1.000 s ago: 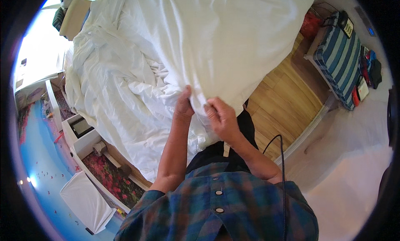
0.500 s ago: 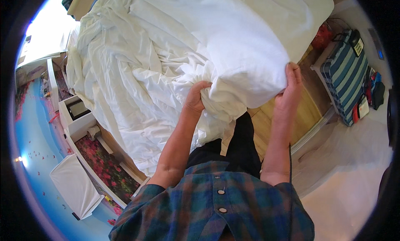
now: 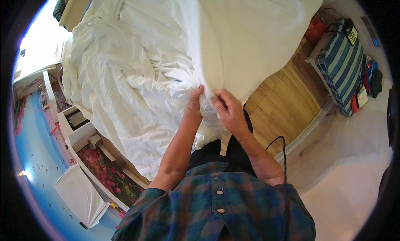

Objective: The person folds a large white duvet cover on a bed. They repeatedly gather, shake, and align the fabric, working to smooth out wrinkles and organize the corners. The person handles the bedding by hand, manipulating the large sheet to create a more compact shape.

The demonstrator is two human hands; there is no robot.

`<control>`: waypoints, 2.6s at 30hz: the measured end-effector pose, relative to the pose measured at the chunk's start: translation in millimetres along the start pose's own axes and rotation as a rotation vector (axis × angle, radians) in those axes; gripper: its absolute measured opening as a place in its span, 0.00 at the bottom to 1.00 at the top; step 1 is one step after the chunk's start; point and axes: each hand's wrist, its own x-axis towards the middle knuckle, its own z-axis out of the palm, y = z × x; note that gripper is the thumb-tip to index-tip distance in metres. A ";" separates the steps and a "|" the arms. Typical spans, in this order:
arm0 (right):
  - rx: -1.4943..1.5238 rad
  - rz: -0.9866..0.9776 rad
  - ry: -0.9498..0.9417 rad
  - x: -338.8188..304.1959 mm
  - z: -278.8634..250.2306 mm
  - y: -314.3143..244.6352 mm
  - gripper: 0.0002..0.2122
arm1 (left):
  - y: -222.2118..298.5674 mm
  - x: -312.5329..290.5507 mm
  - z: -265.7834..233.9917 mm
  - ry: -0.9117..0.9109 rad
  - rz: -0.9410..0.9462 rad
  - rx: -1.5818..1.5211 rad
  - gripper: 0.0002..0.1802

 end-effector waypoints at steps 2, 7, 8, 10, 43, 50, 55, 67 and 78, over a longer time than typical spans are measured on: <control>-0.029 -0.068 0.008 -8.7 10.8 0.7 0.05 | 12.8 -1.1 -22.0 -0.022 -0.007 0.131 0.25; -0.055 -0.047 0.039 -17.3 17.6 -0.6 0.04 | 35.4 -10.4 14.0 0.002 0.127 0.285 0.26; -0.043 -0.022 0.038 -18.3 18.0 -0.1 0.04 | 38.7 -10.1 15.3 -0.010 0.167 0.263 0.26; -0.020 -0.008 0.053 -19.0 16.4 -1.1 0.04 | 39.4 -5.6 8.0 0.002 0.204 0.259 0.32; -0.327 -0.334 0.079 43.7 -0.3 -10.3 0.12 | -8.4 -28.1 -5.6 -0.308 -0.304 1.255 0.37; -0.646 0.214 -0.005 43.3 -43.4 30.4 0.23 | -21.9 -45.4 24.5 -0.456 -0.264 1.719 0.33; -0.554 0.088 -0.024 49.7 -33.0 67.9 0.11 | -22.0 -54.5 44.0 -0.258 -0.408 1.421 0.38; -0.434 -0.338 -0.141 23.6 44.6 -23.4 0.08 | -27.1 -27.5 -26.0 -0.306 -0.314 1.306 0.42; -0.604 -0.271 0.070 32.6 3.1 -14.1 0.20 | -17.6 -39.1 -22.1 -0.359 -0.336 1.533 0.41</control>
